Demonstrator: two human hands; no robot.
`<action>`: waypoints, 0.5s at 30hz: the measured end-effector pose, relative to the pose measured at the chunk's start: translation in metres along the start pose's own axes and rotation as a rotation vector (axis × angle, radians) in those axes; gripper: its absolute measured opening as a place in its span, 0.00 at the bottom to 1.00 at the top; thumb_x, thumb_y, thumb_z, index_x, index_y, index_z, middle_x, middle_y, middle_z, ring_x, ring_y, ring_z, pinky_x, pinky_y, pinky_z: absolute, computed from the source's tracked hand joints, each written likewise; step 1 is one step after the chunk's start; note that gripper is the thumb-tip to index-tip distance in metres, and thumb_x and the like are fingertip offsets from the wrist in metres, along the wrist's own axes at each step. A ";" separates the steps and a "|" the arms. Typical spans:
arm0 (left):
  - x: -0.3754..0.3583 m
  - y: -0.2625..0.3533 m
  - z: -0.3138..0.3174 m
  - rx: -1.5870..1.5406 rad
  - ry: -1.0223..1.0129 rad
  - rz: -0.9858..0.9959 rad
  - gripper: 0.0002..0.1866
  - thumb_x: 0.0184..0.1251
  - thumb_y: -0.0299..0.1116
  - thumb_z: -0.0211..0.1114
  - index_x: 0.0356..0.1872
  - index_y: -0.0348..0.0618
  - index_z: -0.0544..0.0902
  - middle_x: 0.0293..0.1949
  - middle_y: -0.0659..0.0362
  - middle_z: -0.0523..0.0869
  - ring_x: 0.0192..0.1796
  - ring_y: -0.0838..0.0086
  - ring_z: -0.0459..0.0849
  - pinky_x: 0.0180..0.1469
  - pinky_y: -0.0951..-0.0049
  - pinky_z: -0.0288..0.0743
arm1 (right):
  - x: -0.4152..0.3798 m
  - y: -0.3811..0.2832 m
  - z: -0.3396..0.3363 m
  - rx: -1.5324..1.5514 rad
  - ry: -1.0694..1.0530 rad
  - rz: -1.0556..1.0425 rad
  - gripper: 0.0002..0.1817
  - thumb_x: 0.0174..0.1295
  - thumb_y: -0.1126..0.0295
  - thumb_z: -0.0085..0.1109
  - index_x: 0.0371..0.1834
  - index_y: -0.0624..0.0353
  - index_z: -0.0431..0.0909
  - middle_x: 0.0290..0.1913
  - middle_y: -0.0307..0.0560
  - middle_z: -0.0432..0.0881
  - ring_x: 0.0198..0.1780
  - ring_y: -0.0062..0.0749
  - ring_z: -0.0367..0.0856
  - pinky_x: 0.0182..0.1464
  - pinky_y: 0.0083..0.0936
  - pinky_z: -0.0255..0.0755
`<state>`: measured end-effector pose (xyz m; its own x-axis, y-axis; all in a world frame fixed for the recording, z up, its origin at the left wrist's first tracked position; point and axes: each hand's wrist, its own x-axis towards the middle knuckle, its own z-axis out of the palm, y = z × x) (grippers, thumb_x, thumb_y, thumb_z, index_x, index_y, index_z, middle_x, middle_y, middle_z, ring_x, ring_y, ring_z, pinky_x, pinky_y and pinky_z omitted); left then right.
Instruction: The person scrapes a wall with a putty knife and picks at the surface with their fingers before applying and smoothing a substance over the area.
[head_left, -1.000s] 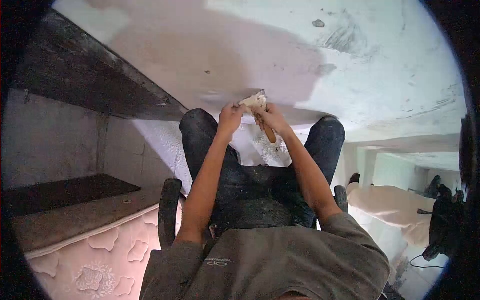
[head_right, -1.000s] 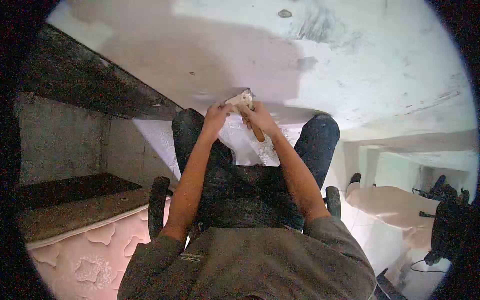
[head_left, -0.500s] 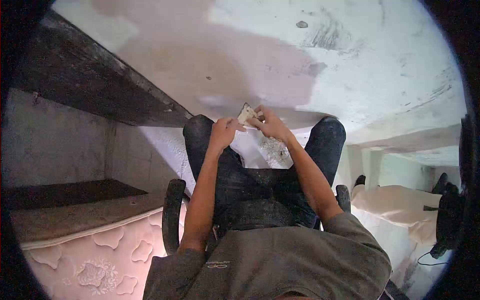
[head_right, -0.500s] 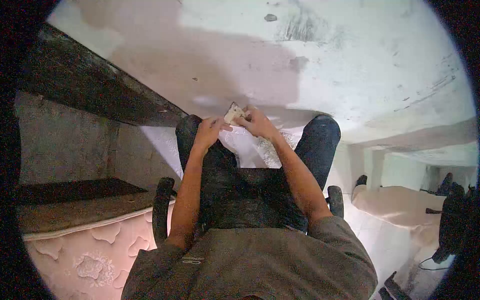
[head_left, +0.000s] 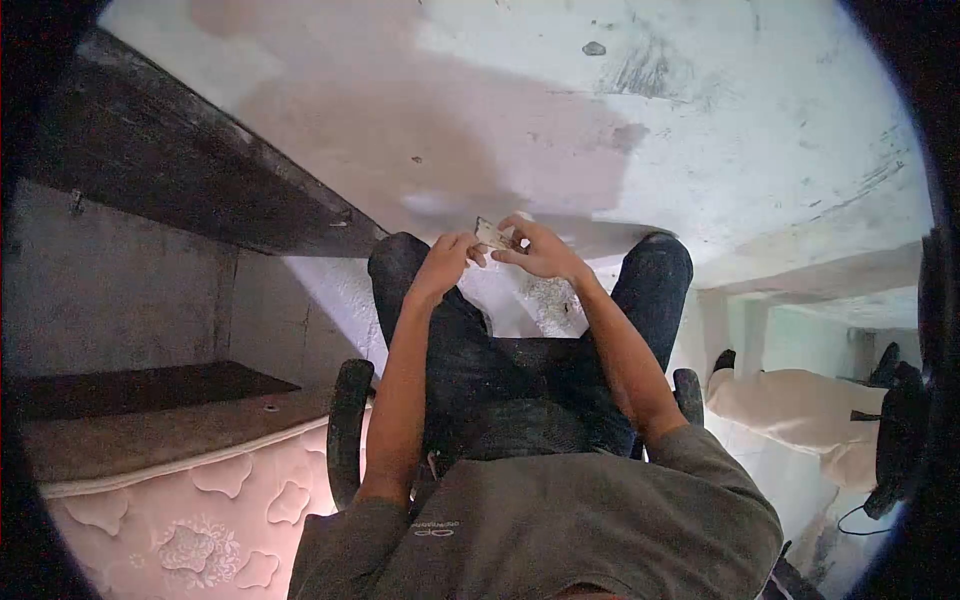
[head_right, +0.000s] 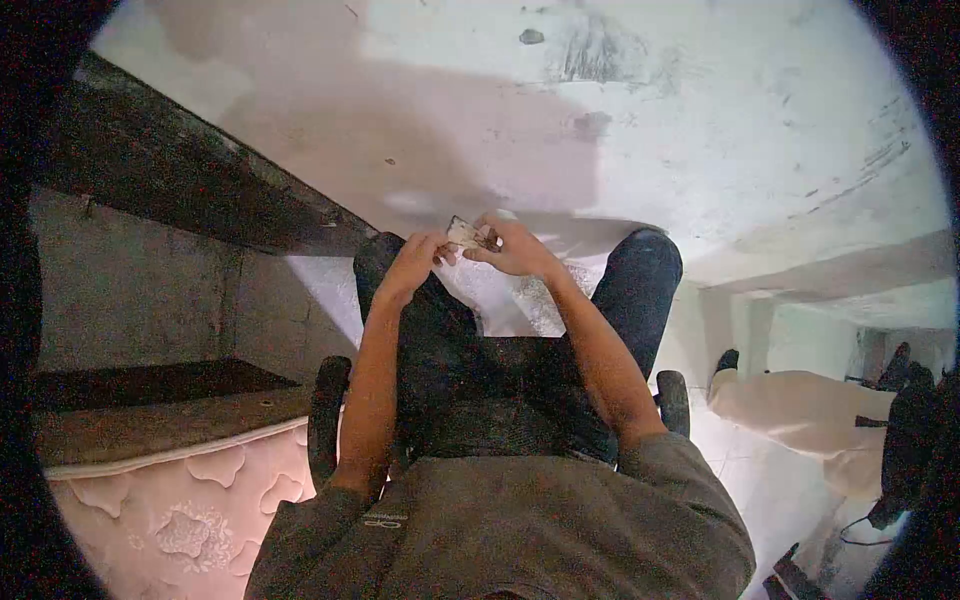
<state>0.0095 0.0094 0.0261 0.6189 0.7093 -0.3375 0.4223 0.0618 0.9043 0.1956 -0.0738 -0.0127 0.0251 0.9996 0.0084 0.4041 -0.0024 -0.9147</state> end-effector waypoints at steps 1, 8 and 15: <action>0.003 -0.006 0.000 -0.014 -0.014 0.019 0.17 0.68 0.37 0.47 0.35 0.35 0.81 0.29 0.56 0.82 0.34 0.73 0.78 0.40 0.71 0.69 | 0.000 -0.001 -0.001 0.009 -0.005 0.018 0.27 0.53 0.53 0.68 0.50 0.56 0.71 0.27 0.49 0.79 0.27 0.31 0.75 0.33 0.29 0.69; 0.002 -0.017 0.008 -0.046 0.069 0.075 0.18 0.68 0.37 0.46 0.31 0.34 0.81 0.27 0.57 0.80 0.31 0.74 0.75 0.38 0.72 0.67 | 0.001 0.005 -0.003 -0.064 0.020 -0.035 0.26 0.52 0.54 0.69 0.48 0.58 0.73 0.28 0.49 0.80 0.28 0.31 0.76 0.33 0.29 0.70; 0.001 -0.007 0.007 -0.029 0.099 -0.067 0.19 0.65 0.39 0.48 0.31 0.33 0.82 0.24 0.55 0.82 0.30 0.72 0.78 0.39 0.73 0.68 | 0.000 0.008 0.005 -0.198 -0.076 -0.015 0.28 0.52 0.53 0.67 0.50 0.61 0.74 0.33 0.58 0.82 0.36 0.45 0.82 0.40 0.36 0.74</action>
<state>0.0120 0.0048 0.0175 0.5209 0.7685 -0.3717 0.4404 0.1311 0.8882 0.1942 -0.0740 -0.0219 -0.0483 0.9987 -0.0156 0.5756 0.0151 -0.8176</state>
